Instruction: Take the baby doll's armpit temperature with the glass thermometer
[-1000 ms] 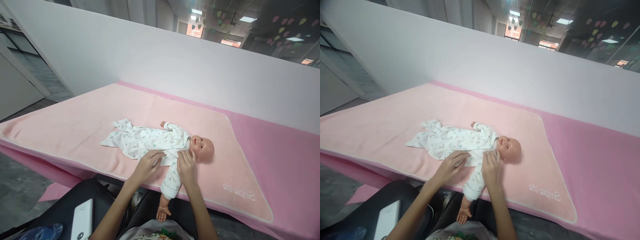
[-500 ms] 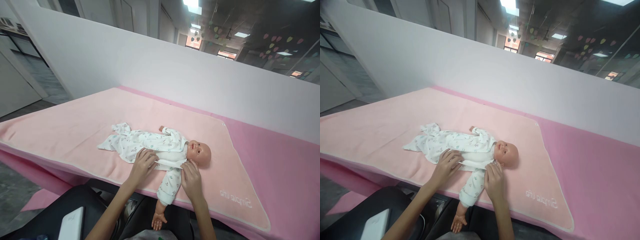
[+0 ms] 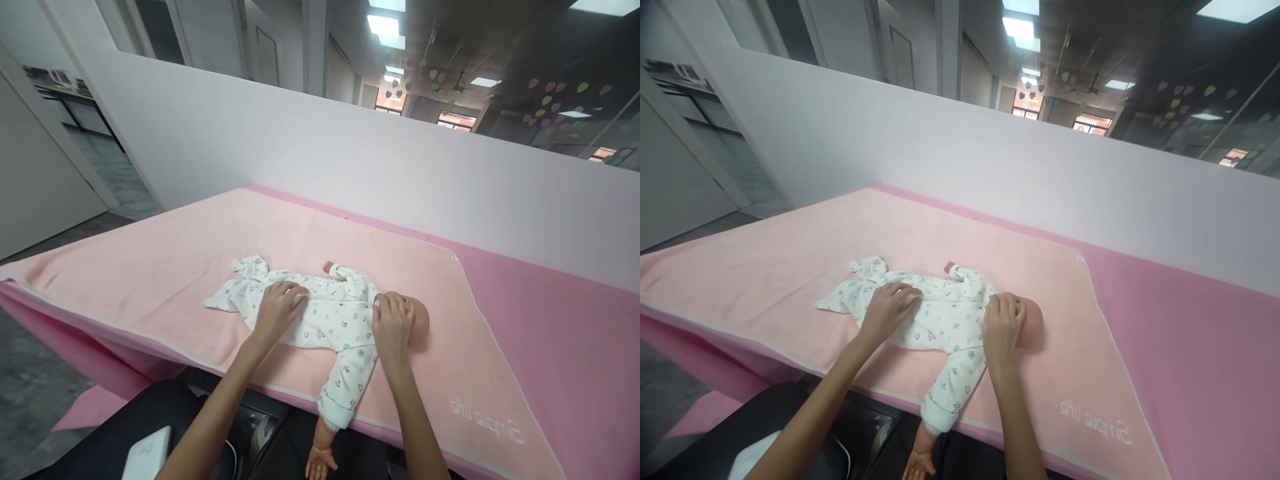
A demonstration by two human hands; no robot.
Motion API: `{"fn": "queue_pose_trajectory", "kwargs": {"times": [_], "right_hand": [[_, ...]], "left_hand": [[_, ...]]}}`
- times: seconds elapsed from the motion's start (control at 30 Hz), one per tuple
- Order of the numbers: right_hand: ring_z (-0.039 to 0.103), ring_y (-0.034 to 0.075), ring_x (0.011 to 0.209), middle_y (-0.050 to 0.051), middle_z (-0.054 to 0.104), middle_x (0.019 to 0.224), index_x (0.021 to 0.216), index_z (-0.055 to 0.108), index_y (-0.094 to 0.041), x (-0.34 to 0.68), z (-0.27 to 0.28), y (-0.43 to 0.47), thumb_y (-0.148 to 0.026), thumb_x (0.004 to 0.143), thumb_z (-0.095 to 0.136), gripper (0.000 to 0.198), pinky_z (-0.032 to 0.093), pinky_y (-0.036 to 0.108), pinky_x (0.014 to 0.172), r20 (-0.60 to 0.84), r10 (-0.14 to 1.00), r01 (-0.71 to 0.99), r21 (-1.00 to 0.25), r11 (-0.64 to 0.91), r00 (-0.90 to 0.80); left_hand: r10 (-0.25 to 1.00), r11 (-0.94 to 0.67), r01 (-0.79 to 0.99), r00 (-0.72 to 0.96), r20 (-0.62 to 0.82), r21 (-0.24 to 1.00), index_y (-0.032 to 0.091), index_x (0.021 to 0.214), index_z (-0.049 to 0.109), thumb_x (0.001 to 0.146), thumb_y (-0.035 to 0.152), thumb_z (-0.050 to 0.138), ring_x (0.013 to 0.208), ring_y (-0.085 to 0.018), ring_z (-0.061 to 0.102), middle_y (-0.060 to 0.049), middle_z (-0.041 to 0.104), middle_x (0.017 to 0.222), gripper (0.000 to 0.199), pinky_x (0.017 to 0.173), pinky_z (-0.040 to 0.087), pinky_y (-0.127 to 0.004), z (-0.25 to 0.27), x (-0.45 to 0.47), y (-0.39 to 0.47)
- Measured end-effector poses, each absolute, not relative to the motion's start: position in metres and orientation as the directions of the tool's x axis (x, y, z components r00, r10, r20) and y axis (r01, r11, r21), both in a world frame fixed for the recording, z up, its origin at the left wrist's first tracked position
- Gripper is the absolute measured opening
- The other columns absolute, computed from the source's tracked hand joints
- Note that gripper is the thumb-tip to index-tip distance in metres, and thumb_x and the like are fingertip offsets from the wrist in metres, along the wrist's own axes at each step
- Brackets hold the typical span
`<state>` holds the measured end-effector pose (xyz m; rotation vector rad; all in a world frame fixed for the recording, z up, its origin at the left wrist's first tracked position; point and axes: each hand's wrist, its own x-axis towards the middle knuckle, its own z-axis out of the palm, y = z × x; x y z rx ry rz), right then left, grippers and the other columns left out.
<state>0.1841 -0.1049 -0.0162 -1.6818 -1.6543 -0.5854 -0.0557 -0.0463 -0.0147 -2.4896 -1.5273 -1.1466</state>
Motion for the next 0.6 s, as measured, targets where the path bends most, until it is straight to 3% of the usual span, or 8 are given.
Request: {"fn": "queue_pose_trajectory", "kwargs": {"times": [0.1, 0.27, 0.43, 0.6], "right_hand": [[0.053, 0.020, 0.085, 0.007, 0.062, 0.085, 0.082, 0.060, -0.017, 0.208, -0.007, -0.103, -0.025, 0.086, 0.041, 0.021, 0.035, 0.037, 0.086, 0.650, 0.726, 0.952, -0.307, -0.021, 0.226], [0.055, 0.022, 0.086, 0.005, 0.064, 0.092, 0.086, 0.063, -0.021, 0.254, 0.004, -0.097, -0.044, 0.083, 0.043, 0.031, 0.039, 0.033, 0.075, 0.257, 0.898, 0.768, -0.628, -0.125, 0.357], [0.056, 0.022, 0.093, 0.004, 0.066, 0.094, 0.080, 0.067, -0.021, 0.282, -0.003, -0.081, -0.049, 0.073, 0.054, 0.031, 0.040, 0.032, 0.083, 0.037, 0.950, 0.394, -0.914, -0.093, 0.310], [0.058, 0.024, 0.094, 0.007, 0.067, 0.095, 0.082, 0.068, -0.016, 0.292, -0.015, -0.080, -0.051, 0.065, 0.063, 0.038, 0.042, 0.033, 0.086, -0.083, 0.971, 0.010, -0.996, -0.087, 0.226]], "left_hand": [[0.726, -0.580, 0.742, 0.284, 0.626, 0.337, 0.021, 0.089, 0.062, 0.086, 0.029, 0.043, 0.089, -0.020, 0.052, -0.004, 0.061, 0.091, 0.020, 0.080, 0.038, -0.035, -0.002, -0.029, -0.030], [0.757, -0.619, 0.690, 0.396, 0.520, 0.375, 0.021, 0.094, 0.061, 0.087, 0.029, 0.040, 0.095, -0.019, 0.051, -0.003, 0.061, 0.099, 0.023, 0.086, 0.037, -0.033, 0.006, 0.033, 0.014], [0.840, -0.537, 0.795, 0.471, 0.270, 0.282, 0.016, 0.107, 0.055, 0.089, 0.030, 0.034, 0.113, -0.022, 0.044, -0.009, 0.054, 0.118, 0.031, 0.095, 0.030, -0.038, -0.026, 0.064, 0.052], [0.866, -0.500, 0.834, 0.474, 0.161, 0.234, 0.012, 0.093, 0.058, 0.090, 0.044, 0.026, 0.104, -0.024, 0.051, -0.012, 0.062, 0.101, 0.045, 0.101, 0.018, -0.047, -0.038, 0.062, 0.055]]}}
